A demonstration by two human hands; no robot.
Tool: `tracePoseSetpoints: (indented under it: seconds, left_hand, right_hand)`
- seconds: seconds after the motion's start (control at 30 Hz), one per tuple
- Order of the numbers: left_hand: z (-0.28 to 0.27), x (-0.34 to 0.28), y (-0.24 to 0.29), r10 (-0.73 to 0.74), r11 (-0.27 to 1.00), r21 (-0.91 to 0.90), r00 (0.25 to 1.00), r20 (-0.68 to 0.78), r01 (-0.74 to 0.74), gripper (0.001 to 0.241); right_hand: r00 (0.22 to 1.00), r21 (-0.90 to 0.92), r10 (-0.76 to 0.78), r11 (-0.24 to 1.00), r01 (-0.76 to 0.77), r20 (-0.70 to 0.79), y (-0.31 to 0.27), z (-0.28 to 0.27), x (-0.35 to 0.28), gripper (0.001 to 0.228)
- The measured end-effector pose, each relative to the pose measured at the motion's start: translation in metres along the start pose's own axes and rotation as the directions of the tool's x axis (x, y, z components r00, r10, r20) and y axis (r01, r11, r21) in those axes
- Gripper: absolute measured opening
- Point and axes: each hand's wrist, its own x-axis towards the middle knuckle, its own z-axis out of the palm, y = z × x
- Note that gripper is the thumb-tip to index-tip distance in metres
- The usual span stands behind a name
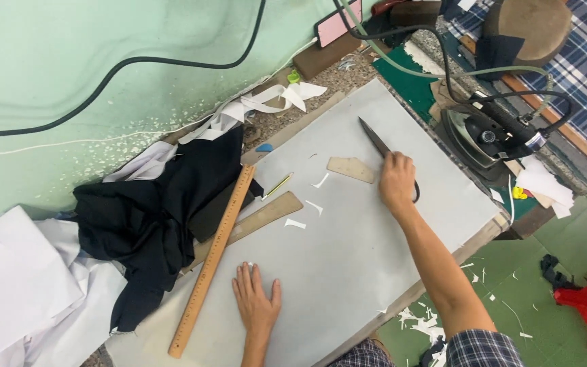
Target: The person uses shears to cut a white fabric strip into smaller pieces on a worktable, then sets the shears down and handles black fabric pieces, moving them aside and preparing them for further work.
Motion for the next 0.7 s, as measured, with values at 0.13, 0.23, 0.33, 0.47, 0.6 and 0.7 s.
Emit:
tracePoseSetpoints:
  seconds: [0.13, 0.23, 0.33, 0.47, 0.6, 0.7]
  left_hand:
    - [-0.001, 0.002, 0.005, 0.011, 1.0, -0.012, 0.999, 0.03, -0.011, 0.065]
    - [0.001, 0.005, 0.005, 0.018, 1.0, -0.008, 0.998, 0.052, -0.018, 0.067]
    - [0.001, 0.001, 0.009, 0.049, 0.999, -0.002, 0.999, -0.009, -0.049, 0.063]
    - [0.003, -0.004, 0.004, 0.048, 0.999, -0.016, 0.999, 0.007, -0.048, 0.064]
    - [0.006, -0.009, 0.003, 0.074, 0.997, 0.022, 0.996, -0.041, -0.073, 0.063]
    - [0.008, -0.007, 0.008, 0.087, 0.996, 0.035, 0.994, -0.063, -0.085, 0.061]
  right_hand:
    - [0.978, -0.07, -0.137, 0.986, 0.149, 0.155, -0.045, 0.047, -0.004, 0.052]
    - [0.98, 0.076, 0.101, 0.99, -0.115, 0.169, -0.069, 0.049, -0.034, 0.071]
    - [0.969, 0.263, 0.097, 0.952, -0.157, 0.226, -0.062, 0.015, -0.089, 0.046]
    - [0.835, 0.58, 0.279, 0.615, -0.534, 0.474, -0.002, -0.112, -0.168, 0.033]
    - [0.51, 0.432, 0.79, 0.35, -0.831, 0.341, 0.136, -0.183, -0.228, 0.052]
    - [0.393, 0.398, 0.862, 0.254, -0.882, 0.32, 0.216, -0.218, -0.195, 0.043]
